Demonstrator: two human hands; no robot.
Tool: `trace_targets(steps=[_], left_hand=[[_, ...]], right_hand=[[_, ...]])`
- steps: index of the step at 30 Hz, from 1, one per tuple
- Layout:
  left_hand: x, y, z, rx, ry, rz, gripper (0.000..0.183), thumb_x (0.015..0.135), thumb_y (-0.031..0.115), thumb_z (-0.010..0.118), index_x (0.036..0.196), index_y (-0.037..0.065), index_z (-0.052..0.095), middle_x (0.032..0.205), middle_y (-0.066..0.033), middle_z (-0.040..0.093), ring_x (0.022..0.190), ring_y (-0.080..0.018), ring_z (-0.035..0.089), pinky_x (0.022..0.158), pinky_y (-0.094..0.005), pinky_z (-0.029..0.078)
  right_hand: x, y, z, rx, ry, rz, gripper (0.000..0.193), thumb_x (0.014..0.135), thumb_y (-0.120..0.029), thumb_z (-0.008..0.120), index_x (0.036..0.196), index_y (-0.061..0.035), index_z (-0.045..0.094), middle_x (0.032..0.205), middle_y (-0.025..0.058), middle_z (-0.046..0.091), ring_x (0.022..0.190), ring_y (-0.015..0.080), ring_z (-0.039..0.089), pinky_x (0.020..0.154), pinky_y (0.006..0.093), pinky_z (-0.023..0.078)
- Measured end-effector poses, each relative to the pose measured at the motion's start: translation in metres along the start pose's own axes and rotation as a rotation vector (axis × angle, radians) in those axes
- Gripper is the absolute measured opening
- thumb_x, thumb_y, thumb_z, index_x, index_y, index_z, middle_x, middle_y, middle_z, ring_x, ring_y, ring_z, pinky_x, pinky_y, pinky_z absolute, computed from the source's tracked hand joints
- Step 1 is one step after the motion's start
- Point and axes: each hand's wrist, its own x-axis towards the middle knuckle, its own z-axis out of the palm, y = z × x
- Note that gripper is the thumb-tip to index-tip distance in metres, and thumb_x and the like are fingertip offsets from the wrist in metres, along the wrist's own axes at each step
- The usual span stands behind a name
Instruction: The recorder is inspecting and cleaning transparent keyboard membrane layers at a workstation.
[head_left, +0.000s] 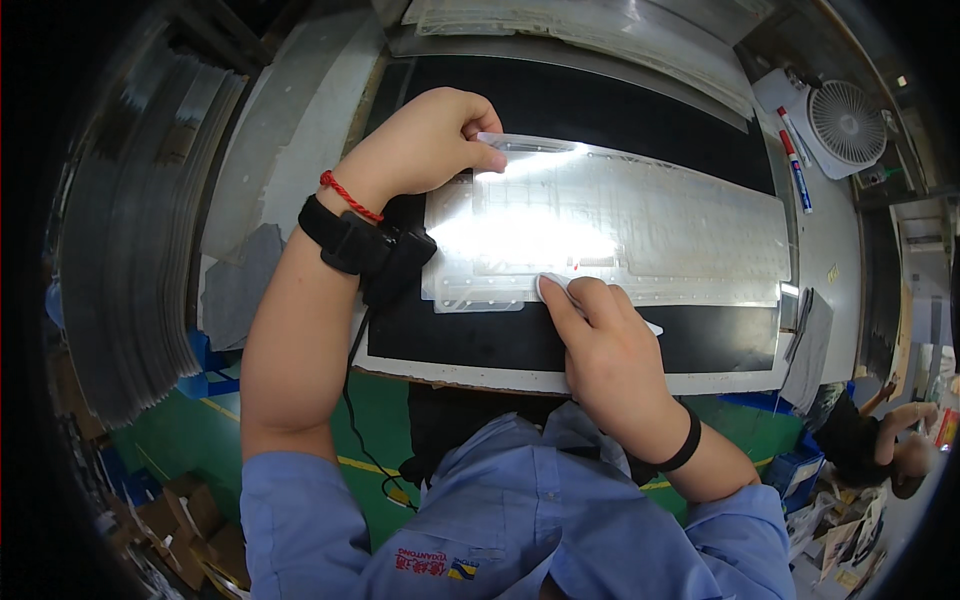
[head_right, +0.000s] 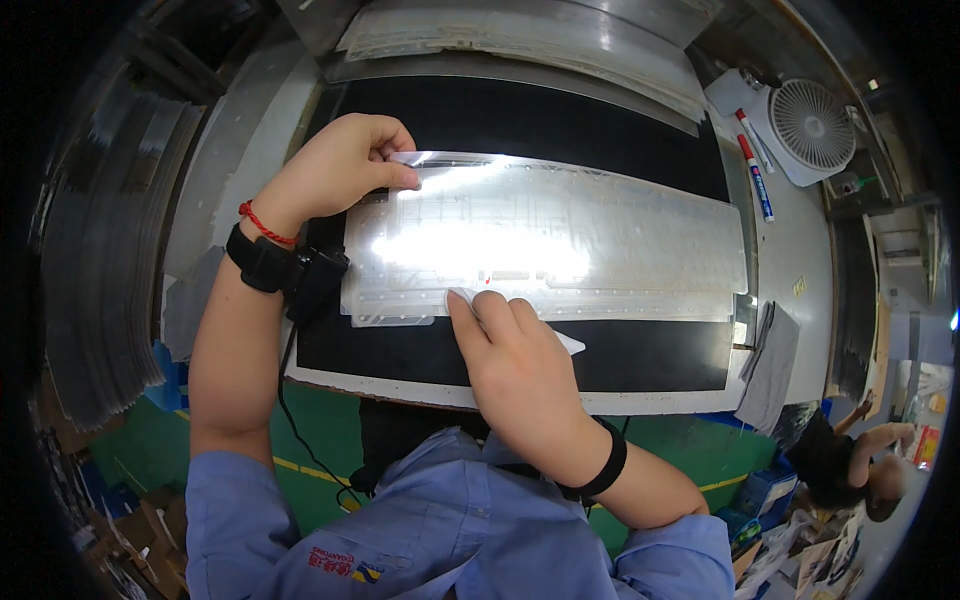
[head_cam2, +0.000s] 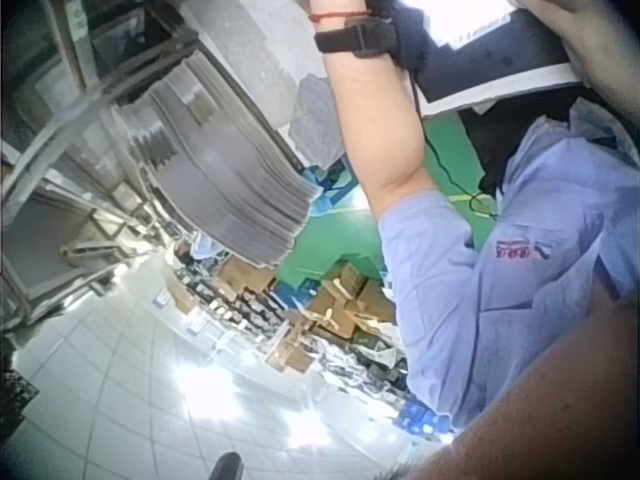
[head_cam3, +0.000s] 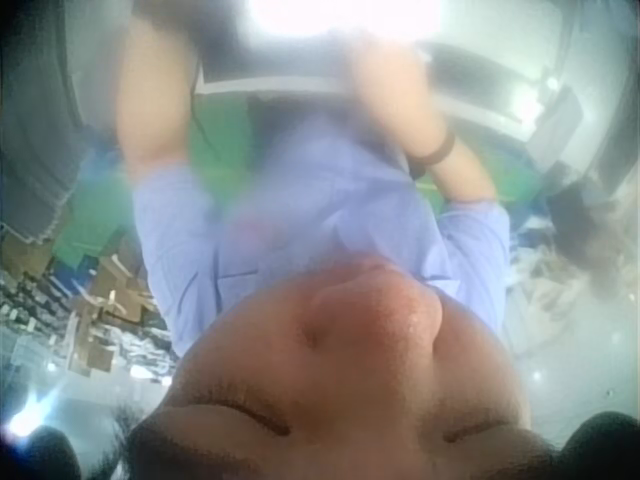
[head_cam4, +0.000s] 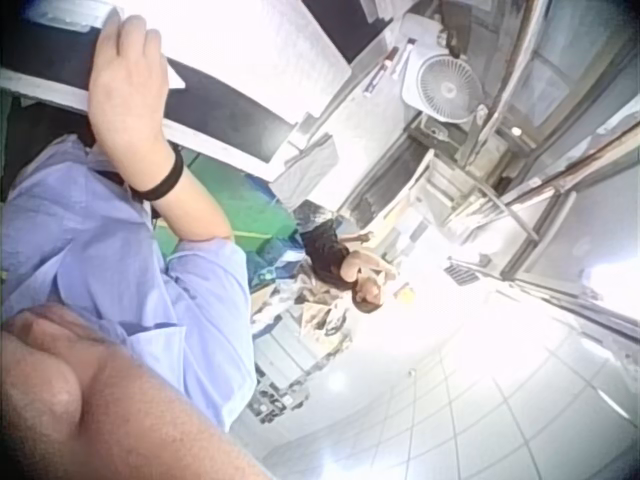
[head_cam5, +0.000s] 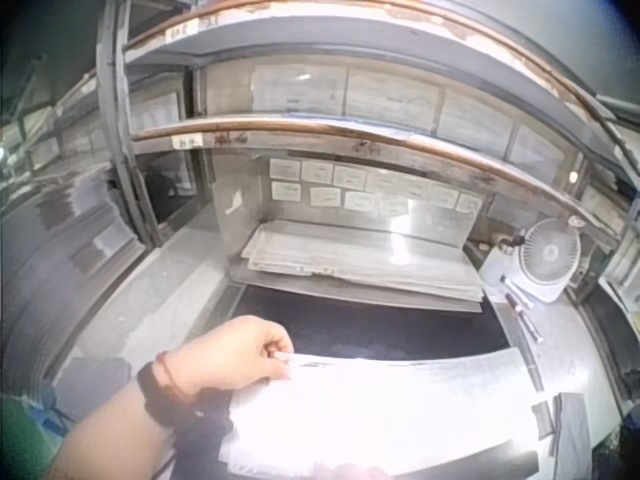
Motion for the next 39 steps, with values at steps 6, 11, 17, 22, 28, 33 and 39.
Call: trace_targets(steps=[6, 11, 17, 22, 28, 33, 39], left_hand=[[0.001, -0.001, 0.002, -0.016, -0.015, -0.017, 0.019, 0.077, 0.01, 0.078, 0.088, -0.001, 0.067, 0.073, -0.0033, 0.062, 0.066, -0.0106, 0.056, 0.062, -0.0256, 0.046], [0.001, -0.001, 0.002, 0.003, -0.03, -0.004, 0.017, 0.078, 0.009, 0.079, 0.086, 0.0, 0.067, 0.071, -0.0029, 0.061, 0.065, -0.0104, 0.055, 0.061, -0.0258, 0.046], [0.0, -0.002, 0.004, -0.023, -0.017, 0.034, 0.019, 0.082, 0.016, 0.076, 0.084, -0.001, 0.067, 0.069, -0.0045, 0.061, 0.064, -0.0113, 0.053, 0.06, -0.0278, 0.045], [0.004, -0.001, 0.004, 0.031, -0.022, 0.01, 0.025, 0.087, 0.022, 0.072, 0.082, -0.002, 0.068, 0.067, -0.0069, 0.061, 0.062, -0.0133, 0.053, 0.06, -0.03, 0.044], [0.006, -0.001, 0.004, 0.063, -0.014, 0.006, 0.027, 0.089, 0.024, 0.071, 0.081, -0.002, 0.069, 0.065, -0.0073, 0.06, 0.06, -0.0136, 0.051, 0.059, -0.0302, 0.043], [0.005, 0.0, 0.002, 0.059, -0.043, 0.027, 0.03, 0.091, 0.026, 0.068, 0.083, -0.003, 0.069, 0.064, -0.0058, 0.058, 0.06, -0.0123, 0.049, 0.058, -0.0291, 0.042], [0.007, -0.013, 0.011, -0.092, 0.113, 0.193, 0.032, 0.095, 0.029, 0.063, 0.09, -0.002, 0.069, 0.071, -0.0051, 0.061, 0.065, -0.0129, 0.051, 0.063, -0.0277, 0.045]], right_hand=[[0.008, -0.005, -0.004, 0.044, -0.015, 0.035, 0.048, 0.076, 0.0, 0.058, 0.124, 0.0061, 0.058, 0.096, 0.0118, 0.052, 0.084, 0.0256, 0.054, 0.073, 0.0334, 0.049], [0.021, -0.013, -0.002, 0.099, 0.038, 0.06, 0.048, 0.076, 0.0, 0.058, 0.124, 0.0067, 0.057, 0.096, 0.0121, 0.052, 0.084, 0.026, 0.054, 0.075, 0.0339, 0.05], [0.025, -0.016, 0.001, -0.064, -0.08, 0.057, 0.047, 0.075, -0.002, 0.058, 0.121, 0.0066, 0.058, 0.096, 0.0115, 0.052, 0.083, 0.0242, 0.054, 0.071, 0.0319, 0.051], [0.015, -0.012, -0.006, -0.06, -0.111, 0.045, 0.047, 0.076, -0.002, 0.058, 0.122, 0.0062, 0.058, 0.096, 0.0115, 0.052, 0.082, 0.0244, 0.054, 0.07, 0.0323, 0.05], [0.01, -0.009, -0.003, 0.017, -0.056, 0.062, 0.045, 0.077, 0.0, 0.057, 0.122, 0.0056, 0.059, 0.097, 0.0121, 0.052, 0.084, 0.0266, 0.055, 0.072, 0.0353, 0.051], [0.01, -0.006, -0.003, 0.069, 0.013, 0.11, 0.045, 0.076, 0.003, 0.058, 0.121, 0.0029, 0.06, 0.096, 0.0131, 0.054, 0.086, 0.0286, 0.057, 0.073, 0.0366, 0.051], [0.008, -0.006, -0.004, 0.099, 0.015, 0.134, 0.042, 0.077, -0.002, 0.067, 0.118, 0.0009, 0.062, 0.096, 0.0132, 0.056, 0.087, 0.0295, 0.058, 0.073, 0.0375, 0.051]])
